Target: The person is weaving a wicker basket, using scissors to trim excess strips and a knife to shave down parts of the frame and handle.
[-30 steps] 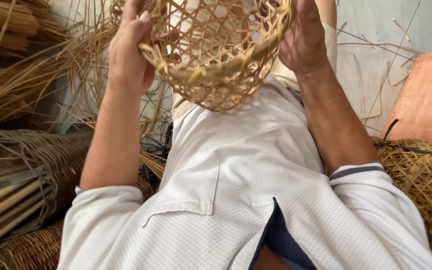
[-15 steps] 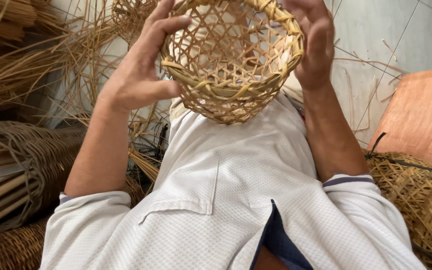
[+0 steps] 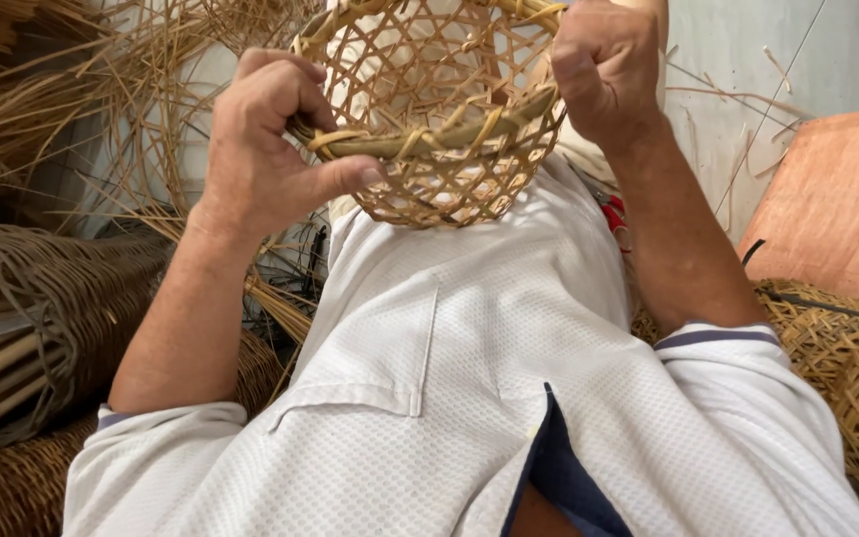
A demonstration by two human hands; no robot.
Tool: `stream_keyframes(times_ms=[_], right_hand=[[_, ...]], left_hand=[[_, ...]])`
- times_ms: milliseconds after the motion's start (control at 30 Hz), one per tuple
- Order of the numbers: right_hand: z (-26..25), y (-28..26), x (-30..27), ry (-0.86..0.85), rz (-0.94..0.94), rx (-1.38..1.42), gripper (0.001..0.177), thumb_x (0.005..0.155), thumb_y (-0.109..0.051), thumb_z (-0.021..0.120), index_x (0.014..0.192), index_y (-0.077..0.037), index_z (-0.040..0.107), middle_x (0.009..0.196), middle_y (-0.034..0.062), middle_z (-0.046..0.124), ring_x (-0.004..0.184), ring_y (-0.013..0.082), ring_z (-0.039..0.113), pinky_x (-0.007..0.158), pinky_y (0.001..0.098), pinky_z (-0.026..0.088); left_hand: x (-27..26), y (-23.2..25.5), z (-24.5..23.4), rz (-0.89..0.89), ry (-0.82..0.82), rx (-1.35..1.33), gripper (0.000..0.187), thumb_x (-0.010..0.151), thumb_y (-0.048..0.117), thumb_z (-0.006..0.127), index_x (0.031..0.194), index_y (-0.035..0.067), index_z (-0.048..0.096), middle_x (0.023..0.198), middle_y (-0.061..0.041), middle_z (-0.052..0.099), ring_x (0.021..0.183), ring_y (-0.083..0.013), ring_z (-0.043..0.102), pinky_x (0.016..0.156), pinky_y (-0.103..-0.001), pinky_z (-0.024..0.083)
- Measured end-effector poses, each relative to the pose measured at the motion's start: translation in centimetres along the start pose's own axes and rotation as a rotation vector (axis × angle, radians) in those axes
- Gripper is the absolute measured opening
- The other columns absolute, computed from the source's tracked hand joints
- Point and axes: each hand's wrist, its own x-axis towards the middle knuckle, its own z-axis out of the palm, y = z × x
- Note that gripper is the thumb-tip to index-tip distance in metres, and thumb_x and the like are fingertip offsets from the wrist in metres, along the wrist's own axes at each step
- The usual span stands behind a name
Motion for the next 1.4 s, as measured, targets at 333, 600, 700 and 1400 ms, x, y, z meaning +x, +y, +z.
stream_keyframes(times_ms=[333, 600, 700, 1400], right_hand=[[1.3, -8.4, 2.2, 0.039, -0.078, -0.148, 0.066, 0.105, -0.063, 0.036, 0.086, -0.008, 0.067, 0.107, 0.0136, 0.07, 0.135, 0.0428, 0.055, 0.117, 0.0615, 0.03], [2.2, -6.8, 1.1, -0.097, -0.194, -0.322, 0.057, 0.113, -0.046, 0.036, 0.068, -0.01, 0.036, 0.06, 0.0022, 0.034, 0.054, 0.0207, 0.032, 0.062, 0.0427, 0.031], [2.7, -6.2, 1.0, -0.057, -0.166, -0.237, 0.056, 0.112, -0.045, 0.038, 0.065, -0.013, 0.037, 0.057, 0.0005, 0.032, 0.051, 0.0189, 0.03, 0.065, 0.0431, 0.034], [2.5, 0.2, 2.0, 0.22, 0.203, 0.333, 0.048, 0.11, -0.041, 0.04, 0.072, -0.013, 0.047, 0.076, 0.0025, 0.048, 0.079, 0.0192, 0.048, 0.086, 0.0403, 0.043]], left_hand=[[3.4, 3.4, 0.3, 0.23, 0.173, 0.242, 0.068, 0.085, 0.073, 0.07, 0.079, 0.006, 0.059, 0.073, -0.004, 0.057, 0.073, -0.0251, 0.058, 0.119, -0.058, 0.042], [1.0, 3.0, 0.7, 0.157, 0.072, 0.382, 0.067, 0.085, 0.078, 0.067, 0.08, 0.013, 0.053, 0.071, 0.0, 0.058, 0.065, -0.0211, 0.057, 0.079, -0.042, 0.046], [1.3, 2.7, 0.1, 0.162, 0.033, 0.272, 0.067, 0.082, 0.073, 0.072, 0.099, 0.008, 0.061, 0.086, -0.005, 0.065, 0.077, -0.0232, 0.062, 0.086, -0.042, 0.046], [2.1, -1.3, 1.7, 0.211, 0.136, 0.073, 0.071, 0.07, 0.075, 0.068, 0.072, 0.006, 0.049, 0.067, -0.005, 0.055, 0.066, -0.021, 0.061, 0.097, -0.054, 0.059]])
